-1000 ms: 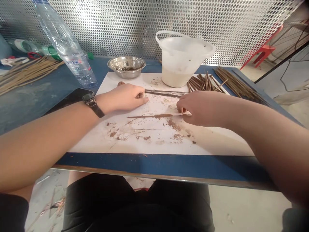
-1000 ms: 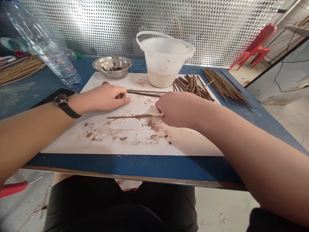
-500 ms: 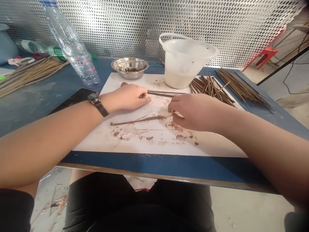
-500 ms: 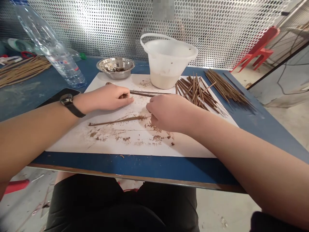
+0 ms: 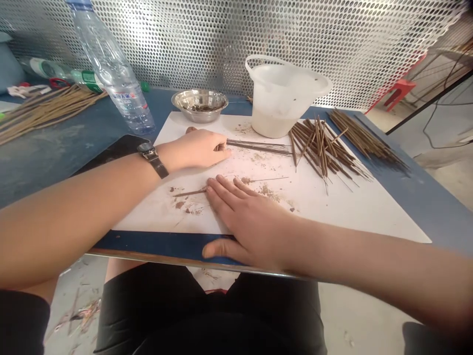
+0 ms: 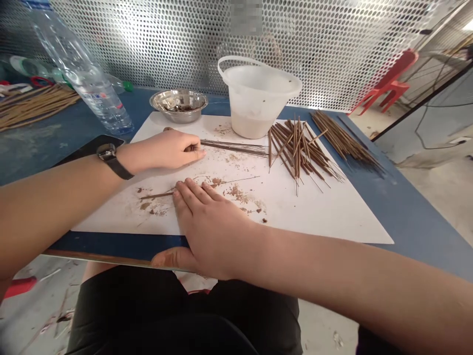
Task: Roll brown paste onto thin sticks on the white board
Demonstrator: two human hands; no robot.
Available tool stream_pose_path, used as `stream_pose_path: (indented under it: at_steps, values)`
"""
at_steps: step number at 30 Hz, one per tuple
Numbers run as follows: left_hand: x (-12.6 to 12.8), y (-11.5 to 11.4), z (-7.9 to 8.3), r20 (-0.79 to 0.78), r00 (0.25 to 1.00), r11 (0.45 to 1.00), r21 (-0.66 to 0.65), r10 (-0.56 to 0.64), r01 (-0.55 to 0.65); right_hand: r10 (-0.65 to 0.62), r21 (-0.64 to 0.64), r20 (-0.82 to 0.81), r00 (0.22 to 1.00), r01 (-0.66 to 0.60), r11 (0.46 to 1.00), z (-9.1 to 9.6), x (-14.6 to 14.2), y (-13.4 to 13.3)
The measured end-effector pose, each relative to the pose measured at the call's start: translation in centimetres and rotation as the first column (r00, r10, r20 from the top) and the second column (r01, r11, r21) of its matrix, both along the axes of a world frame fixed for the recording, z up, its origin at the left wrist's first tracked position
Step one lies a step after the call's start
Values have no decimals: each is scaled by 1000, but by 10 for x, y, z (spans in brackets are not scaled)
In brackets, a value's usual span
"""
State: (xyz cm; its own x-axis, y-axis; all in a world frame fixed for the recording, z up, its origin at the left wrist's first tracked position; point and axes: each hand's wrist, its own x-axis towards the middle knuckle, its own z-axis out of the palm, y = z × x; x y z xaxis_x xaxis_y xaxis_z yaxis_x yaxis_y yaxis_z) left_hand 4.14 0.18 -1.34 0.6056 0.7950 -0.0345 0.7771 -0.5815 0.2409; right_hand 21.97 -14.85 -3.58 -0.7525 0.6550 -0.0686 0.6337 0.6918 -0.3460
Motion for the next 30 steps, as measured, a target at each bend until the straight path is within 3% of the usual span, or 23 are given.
stream_pose_path:
  at_steps: [5,11,17,24,30]
  values:
    - [1,0,1,-2,1000,1000,-13,18,-18,-4,31,-44,999,5,1000,-4,5,18]
    - [0,0,-1,0,1000,1000,1,1,-1,-14,-17,-13,1000,14,1000,4,12,0]
    - [1,0,0,-8,1000,1000,-1,5,-5,-14,41,-33,999,15,999,-3,10,24]
    - [0,-2,0,-11,1000,1000,12,2,-2,-16,-2,-10,1000,16,1000,3,25,1]
    - [2,-3,2,-42,999,1000,8,27,-26,-1,34,-31,1000,2,999,-5,24,25]
